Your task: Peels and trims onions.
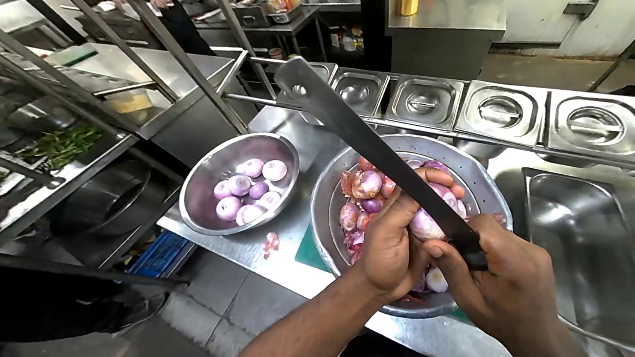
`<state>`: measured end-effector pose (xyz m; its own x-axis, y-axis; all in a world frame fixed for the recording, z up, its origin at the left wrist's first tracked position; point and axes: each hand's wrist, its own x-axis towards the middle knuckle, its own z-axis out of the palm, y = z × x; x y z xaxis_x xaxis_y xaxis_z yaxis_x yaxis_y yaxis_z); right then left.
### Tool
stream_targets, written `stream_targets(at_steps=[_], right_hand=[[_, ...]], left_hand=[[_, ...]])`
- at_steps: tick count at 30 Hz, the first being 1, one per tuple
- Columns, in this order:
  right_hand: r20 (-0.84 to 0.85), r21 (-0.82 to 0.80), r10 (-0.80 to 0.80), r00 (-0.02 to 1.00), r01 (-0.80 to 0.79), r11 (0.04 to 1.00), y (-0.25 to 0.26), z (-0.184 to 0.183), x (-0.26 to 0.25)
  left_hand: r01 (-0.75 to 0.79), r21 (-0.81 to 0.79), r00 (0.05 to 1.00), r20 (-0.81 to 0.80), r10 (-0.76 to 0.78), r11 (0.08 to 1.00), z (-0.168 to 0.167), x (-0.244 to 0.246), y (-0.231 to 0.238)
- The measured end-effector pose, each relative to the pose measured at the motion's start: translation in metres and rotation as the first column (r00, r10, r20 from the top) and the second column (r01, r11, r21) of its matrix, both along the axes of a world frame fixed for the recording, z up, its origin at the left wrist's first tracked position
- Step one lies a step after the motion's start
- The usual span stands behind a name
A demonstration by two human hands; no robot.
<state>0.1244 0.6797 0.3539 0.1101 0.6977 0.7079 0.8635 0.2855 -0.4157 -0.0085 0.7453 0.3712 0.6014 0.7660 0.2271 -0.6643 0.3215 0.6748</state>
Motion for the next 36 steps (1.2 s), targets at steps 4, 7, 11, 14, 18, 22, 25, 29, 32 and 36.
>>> stream_targets(at_steps=[4,7,11,14,18,22,25,29,32,36], right_hand=[[0.026,-0.003,0.025,0.999,-0.025,1.000,0.001,-0.001,0.002],[0.064,0.006,0.025,0.998,-0.025,1.000,0.002,-0.002,0.002],[0.179,0.057,-0.028,0.983,0.018,0.998,0.004,-0.007,-0.003],[0.255,0.056,0.020,0.967,-0.036,0.998,0.003,-0.019,-0.010],[0.136,-0.042,0.098,0.986,-0.093,0.995,0.003,-0.027,-0.010],[-0.276,-0.205,0.162,0.947,-0.223,0.953,0.006,-0.021,0.003],[-0.466,-0.245,0.136,0.874,-0.275,0.930,0.009,-0.014,0.000],[-0.440,-0.247,0.103,0.892,-0.231,0.941,0.013,-0.010,-0.008],[-0.401,-0.219,0.088,0.912,-0.189,0.957,0.014,-0.009,-0.011],[-0.316,-0.190,0.066,0.947,-0.131,0.973,0.013,-0.006,-0.013]], left_hand=[[-0.025,-0.001,1.000,-0.012,0.025,1.000,-0.001,0.001,0.000],[-0.030,-0.018,0.999,-0.032,0.030,0.999,-0.002,0.000,0.001],[-0.039,-0.157,0.999,-0.021,0.036,0.987,-0.002,-0.001,0.003],[-0.001,-0.295,0.998,0.056,0.019,0.955,-0.005,-0.001,0.010],[0.063,-0.328,0.987,0.162,-0.010,0.943,-0.014,-0.005,0.023],[0.070,-0.291,0.974,0.225,-0.003,0.954,-0.013,-0.007,0.029],[0.043,-0.266,0.969,0.245,0.024,0.963,-0.014,-0.005,0.030],[0.056,-0.262,0.935,0.352,0.042,0.963,-0.015,-0.004,0.030],[0.054,-0.212,0.924,0.381,0.032,0.976,-0.014,-0.005,0.030],[0.079,-0.174,0.909,0.418,0.001,0.982,-0.012,-0.006,0.027]])
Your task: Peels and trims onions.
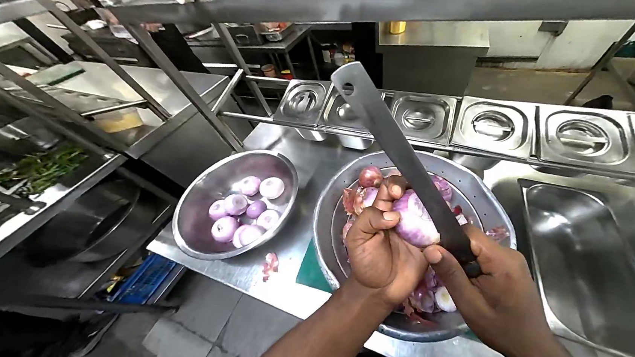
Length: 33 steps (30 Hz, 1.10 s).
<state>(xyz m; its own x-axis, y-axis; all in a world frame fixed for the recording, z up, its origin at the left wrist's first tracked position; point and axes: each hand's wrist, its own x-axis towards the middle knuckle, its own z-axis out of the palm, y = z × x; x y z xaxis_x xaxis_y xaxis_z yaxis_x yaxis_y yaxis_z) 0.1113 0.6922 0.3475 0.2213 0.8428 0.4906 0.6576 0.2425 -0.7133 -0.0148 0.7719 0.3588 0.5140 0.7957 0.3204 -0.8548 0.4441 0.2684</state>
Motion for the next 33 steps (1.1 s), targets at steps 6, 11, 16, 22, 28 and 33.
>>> stream_targets(at_steps=[6,11,16,22,28,33], right_hand=[[0.046,0.030,-0.017,0.999,0.016,0.999,-0.002,0.003,0.001],[0.130,0.089,-0.046,0.990,0.034,0.995,-0.002,0.006,0.002],[0.401,0.310,-0.234,0.886,0.109,0.945,0.001,0.006,0.006],[0.554,0.386,-0.239,0.798,0.009,0.923,-0.001,-0.002,0.013],[0.588,0.376,-0.157,0.793,-0.097,0.921,-0.001,-0.011,0.022],[0.594,0.368,-0.088,0.799,-0.173,0.914,-0.007,-0.018,0.021]], left_hand=[[-0.005,0.025,1.000,-0.010,0.005,1.000,0.001,-0.001,-0.005],[-0.029,0.071,0.999,-0.011,0.030,0.997,0.002,-0.001,-0.008],[-0.020,-0.024,1.000,0.018,0.021,1.000,0.002,0.001,-0.017],[-0.047,-0.089,0.998,-0.035,0.044,0.995,0.002,0.002,-0.015],[0.007,-0.174,0.996,-0.084,-0.022,0.985,-0.001,0.010,-0.013],[-0.051,-0.131,0.980,-0.198,0.025,0.990,-0.004,0.020,-0.003]])
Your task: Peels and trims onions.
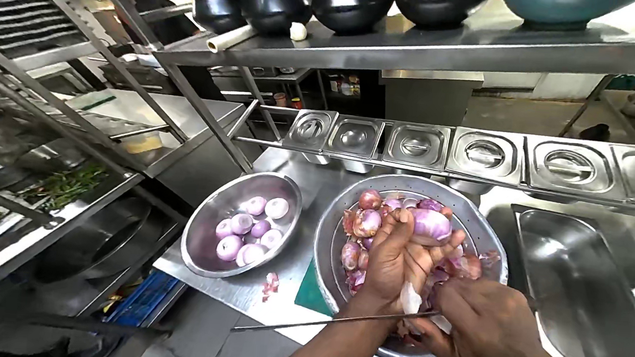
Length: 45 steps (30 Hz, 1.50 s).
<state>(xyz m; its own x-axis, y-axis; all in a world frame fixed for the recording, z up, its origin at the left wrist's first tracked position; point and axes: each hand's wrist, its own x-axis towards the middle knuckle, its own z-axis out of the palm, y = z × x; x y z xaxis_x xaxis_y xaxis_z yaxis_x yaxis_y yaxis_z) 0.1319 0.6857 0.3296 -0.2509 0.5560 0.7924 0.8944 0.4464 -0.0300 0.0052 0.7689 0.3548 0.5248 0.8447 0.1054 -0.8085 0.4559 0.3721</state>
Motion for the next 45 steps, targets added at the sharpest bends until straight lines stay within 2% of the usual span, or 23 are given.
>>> stream_targets(at_steps=[3,6,8,11,15,22,26,29,32,34,36,38,42,45], right_hand=[[-0.176,-0.097,-0.069,0.982,0.052,0.994,0.001,-0.003,0.010],[-0.331,-0.265,-0.199,0.923,0.112,0.958,0.008,0.002,0.026],[-0.350,-0.317,-0.233,0.907,0.120,0.941,0.011,0.005,0.031],[-0.270,-0.276,-0.241,0.932,0.165,0.947,0.016,0.011,0.026],[-0.220,-0.247,-0.251,0.943,0.195,0.949,0.019,0.013,0.021],[-0.116,-0.256,-0.250,0.961,0.215,0.943,0.015,0.012,0.023],[0.022,-0.071,-0.169,0.985,0.170,0.983,0.015,0.007,0.023],[0.120,0.036,-0.130,0.984,0.126,0.991,0.015,0.002,0.020],[-0.006,0.011,-0.116,0.993,0.116,0.993,0.020,0.005,0.026],[-0.155,-0.055,-0.152,0.976,0.145,0.988,0.024,0.012,0.036],[-0.234,-0.110,-0.213,0.949,0.192,0.975,0.028,0.018,0.045],[-0.205,-0.104,-0.232,0.951,0.215,0.971,0.029,0.019,0.046],[0.012,-0.006,-0.139,0.990,0.139,0.990,0.018,0.006,0.019],[0.127,0.017,-0.074,0.989,0.072,0.997,0.010,-0.007,0.003]], left_hand=[[-0.077,0.016,0.959,-0.272,0.078,0.997,0.005,0.000,0.005],[-0.081,0.113,0.826,-0.548,0.130,0.990,0.003,-0.001,0.011],[-0.002,0.137,0.757,-0.647,0.091,0.991,0.001,-0.003,0.013],[0.040,0.156,0.710,-0.700,0.082,0.987,0.001,0.000,0.010],[0.053,0.165,0.704,-0.705,0.080,0.985,0.007,-0.002,0.006],[0.067,0.269,0.667,-0.728,0.158,0.961,0.008,-0.010,0.010],[0.071,0.303,0.659,-0.729,0.184,0.950,0.005,-0.009,0.013],[0.053,0.181,0.674,-0.732,0.098,0.982,0.005,-0.004,0.014],[0.153,0.084,0.723,-0.689,-0.054,0.985,0.006,-0.007,0.012],[0.240,0.029,0.743,-0.649,-0.165,0.970,0.007,-0.014,0.013],[0.304,0.002,0.756,-0.609,-0.240,0.953,0.003,-0.020,0.019],[0.238,0.008,0.782,-0.595,-0.187,0.971,-0.003,-0.019,0.023],[-0.093,-0.068,0.837,-0.545,0.041,0.993,-0.006,-0.007,0.030],[-0.184,-0.148,0.891,-0.442,0.101,0.972,-0.007,-0.005,0.039]])
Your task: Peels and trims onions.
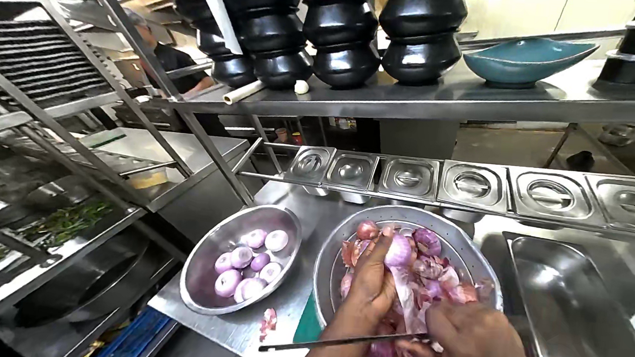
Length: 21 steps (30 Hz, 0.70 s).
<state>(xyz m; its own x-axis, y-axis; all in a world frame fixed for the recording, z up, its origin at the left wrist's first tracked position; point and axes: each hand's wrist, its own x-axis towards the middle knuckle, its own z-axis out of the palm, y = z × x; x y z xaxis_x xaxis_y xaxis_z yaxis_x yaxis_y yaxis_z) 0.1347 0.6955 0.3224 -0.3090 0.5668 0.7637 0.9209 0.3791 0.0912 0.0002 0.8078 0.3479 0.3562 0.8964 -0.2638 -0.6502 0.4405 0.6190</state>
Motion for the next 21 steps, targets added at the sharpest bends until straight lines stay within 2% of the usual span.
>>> stream_targets(at_steps=[4,8,11,12,14,17,19,21], right_hand=[[-0.136,-0.028,-0.030,0.990,0.027,0.999,0.000,0.000,0.008],[-0.359,-0.158,-0.231,0.904,0.185,0.970,0.008,0.036,0.044],[-0.419,-0.175,-0.266,0.868,0.210,0.962,0.014,0.047,0.063],[-0.409,-0.164,-0.251,0.877,0.200,0.966,0.012,0.045,0.062],[-0.343,-0.148,-0.183,0.921,0.140,0.979,0.002,0.036,0.050],[-0.170,-0.205,-0.037,0.985,0.001,0.979,-0.023,0.029,0.022],[-0.137,-0.264,0.014,0.990,-0.050,0.963,-0.032,0.027,0.015],[-0.186,-0.301,-0.005,0.983,-0.052,0.952,-0.031,0.025,0.019]], left_hand=[[-0.019,0.012,1.000,0.022,0.019,1.000,-0.003,-0.006,0.005],[0.125,0.127,0.984,-0.146,-0.106,0.984,-0.010,-0.024,0.009],[0.219,0.177,0.961,-0.209,-0.181,0.959,-0.013,-0.029,0.008],[0.190,0.180,0.965,-0.215,-0.150,0.965,-0.013,-0.027,0.007],[0.031,0.165,0.975,-0.220,0.006,0.986,-0.015,-0.022,0.010],[-0.185,0.102,0.971,-0.138,0.198,0.977,-0.019,-0.021,0.030],[-0.219,0.026,0.975,-0.038,0.220,0.975,-0.018,-0.025,0.040],[-0.204,-0.055,0.976,0.062,0.208,0.977,-0.012,-0.030,0.041]])
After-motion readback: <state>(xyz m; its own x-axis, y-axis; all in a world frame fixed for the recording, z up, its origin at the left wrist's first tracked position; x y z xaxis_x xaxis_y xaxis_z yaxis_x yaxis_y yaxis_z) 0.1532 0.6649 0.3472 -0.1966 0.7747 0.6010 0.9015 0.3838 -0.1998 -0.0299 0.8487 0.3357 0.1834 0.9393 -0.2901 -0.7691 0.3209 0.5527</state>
